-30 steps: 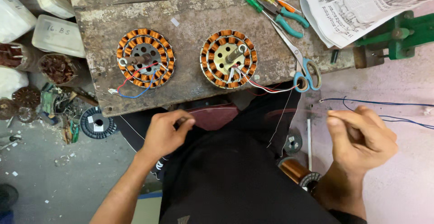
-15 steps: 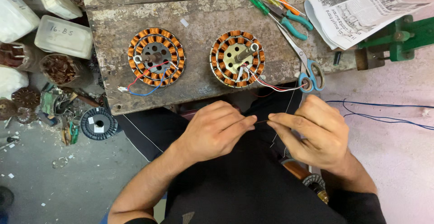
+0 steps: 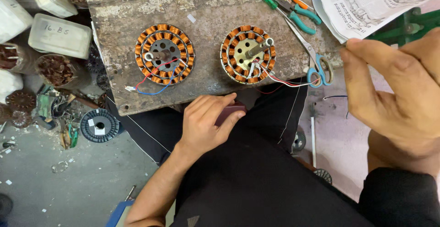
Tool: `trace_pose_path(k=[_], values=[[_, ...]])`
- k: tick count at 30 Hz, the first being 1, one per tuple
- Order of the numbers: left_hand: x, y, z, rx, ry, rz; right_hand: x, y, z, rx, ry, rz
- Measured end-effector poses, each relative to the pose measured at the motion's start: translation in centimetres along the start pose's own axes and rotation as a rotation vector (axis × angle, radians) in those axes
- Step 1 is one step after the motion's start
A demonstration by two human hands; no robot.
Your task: The person uses a soldering iron and pliers to solder wires to two circular copper-wound stator components on a workbench. They then strip and twist additional wires and connect them to the stator terminals.
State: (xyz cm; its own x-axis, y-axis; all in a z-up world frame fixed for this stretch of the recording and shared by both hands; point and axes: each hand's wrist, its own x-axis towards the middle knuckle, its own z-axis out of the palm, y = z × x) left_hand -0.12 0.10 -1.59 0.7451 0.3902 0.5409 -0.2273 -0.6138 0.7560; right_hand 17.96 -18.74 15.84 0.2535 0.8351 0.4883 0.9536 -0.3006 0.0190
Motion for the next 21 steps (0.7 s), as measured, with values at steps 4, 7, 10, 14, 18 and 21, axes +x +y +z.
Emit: trace_pose_path(k=[4, 7, 10, 14, 18, 21], values=[[-0.7, -0.5, 0.2, -0.021, -0.024, -0.018, 1.7, -0.2, -0.1, -0.092, -0.05, -0.099], [-1.0, -0.8, 0.3, -0.02, -0.035, -0.021, 2.9, -0.8, -0.2, -0.15, -0.063, -0.165], [-1.3, -1.0, 0.4, -0.015, -0.054, -0.017, 3.9, -1.4, -0.2, -0.214, -0.063, -0.245], [-1.4, -1.1, 0.4, -0.025, -0.075, -0.017, 5.3, -2.0, 0.2, -0.287, -0.039, -0.372], [-1.5, -1.1, 0.5, -0.031, -0.089, -0.028, 6.6, -2.2, 1.3, -0.321, -0.03, -0.549], [-1.5, -1.1, 0.5, -0.023, -0.103, -0.027, 7.3, -2.2, 2.4, -0.307, -0.07, -0.613]])
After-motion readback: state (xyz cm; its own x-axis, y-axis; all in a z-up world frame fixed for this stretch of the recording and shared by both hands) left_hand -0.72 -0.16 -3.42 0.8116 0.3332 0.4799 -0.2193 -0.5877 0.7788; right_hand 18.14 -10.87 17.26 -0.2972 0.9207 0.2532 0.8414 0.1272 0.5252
